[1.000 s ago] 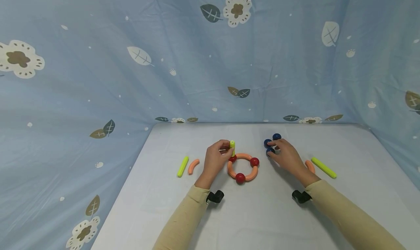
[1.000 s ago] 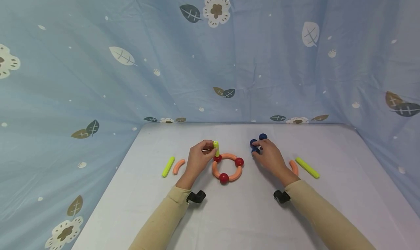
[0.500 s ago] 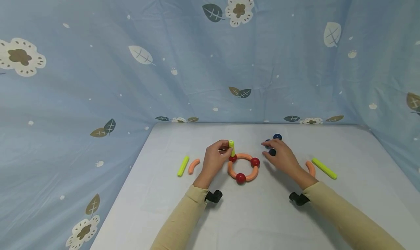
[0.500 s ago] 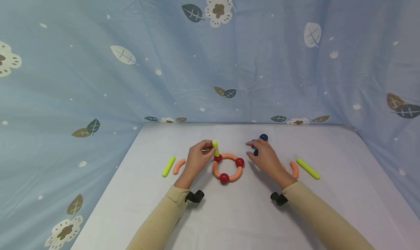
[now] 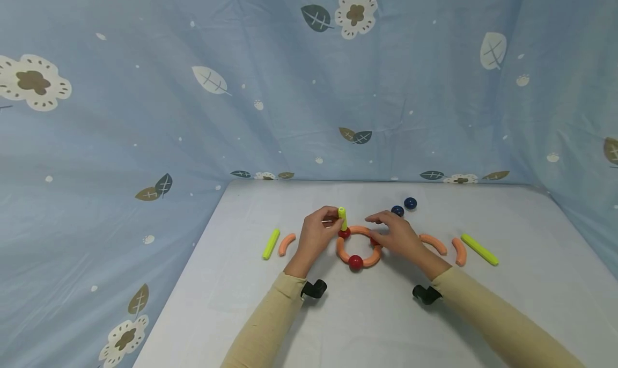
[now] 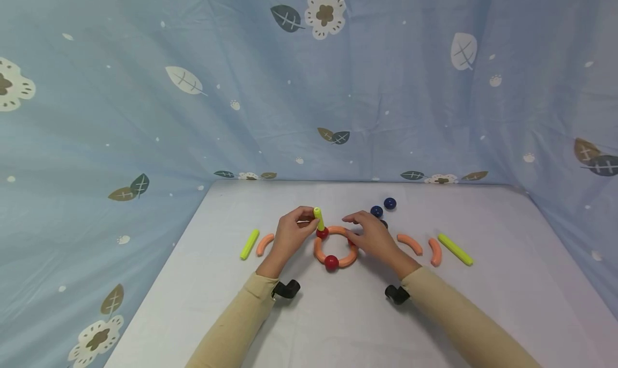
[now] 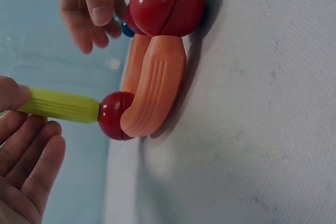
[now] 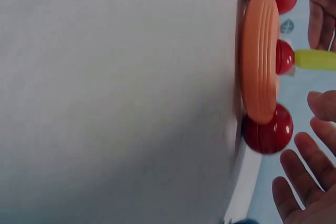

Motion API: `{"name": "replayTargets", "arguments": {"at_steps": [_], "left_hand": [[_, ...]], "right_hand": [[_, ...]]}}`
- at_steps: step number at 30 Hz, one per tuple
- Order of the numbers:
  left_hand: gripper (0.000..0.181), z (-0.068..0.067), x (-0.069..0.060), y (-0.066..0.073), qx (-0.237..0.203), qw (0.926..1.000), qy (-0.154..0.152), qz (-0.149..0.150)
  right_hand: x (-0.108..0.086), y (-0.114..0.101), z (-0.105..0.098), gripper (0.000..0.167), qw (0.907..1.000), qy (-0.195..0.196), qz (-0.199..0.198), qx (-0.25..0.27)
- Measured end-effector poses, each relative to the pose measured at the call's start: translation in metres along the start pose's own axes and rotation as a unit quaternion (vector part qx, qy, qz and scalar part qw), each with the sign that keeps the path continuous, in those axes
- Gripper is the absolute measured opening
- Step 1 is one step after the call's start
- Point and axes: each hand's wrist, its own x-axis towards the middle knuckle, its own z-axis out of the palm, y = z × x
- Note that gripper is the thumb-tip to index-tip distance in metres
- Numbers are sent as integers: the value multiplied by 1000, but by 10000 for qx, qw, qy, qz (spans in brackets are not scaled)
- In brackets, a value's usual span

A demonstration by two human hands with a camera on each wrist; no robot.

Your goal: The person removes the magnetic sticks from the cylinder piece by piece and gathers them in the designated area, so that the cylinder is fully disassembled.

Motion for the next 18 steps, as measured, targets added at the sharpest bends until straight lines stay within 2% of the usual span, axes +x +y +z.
{"name": "replayTargets", "arguments": {"at_steps": [7,18], "left_hand": [[24,1,-1,-2,-61,9999,-93,-23],[23,3,1,-3,181,9998,-97,-40]], "right_hand": [[8,-5,14,37,9992,-256,-70,298],[20,-13,28,35,9975,-491,116,492]]}}
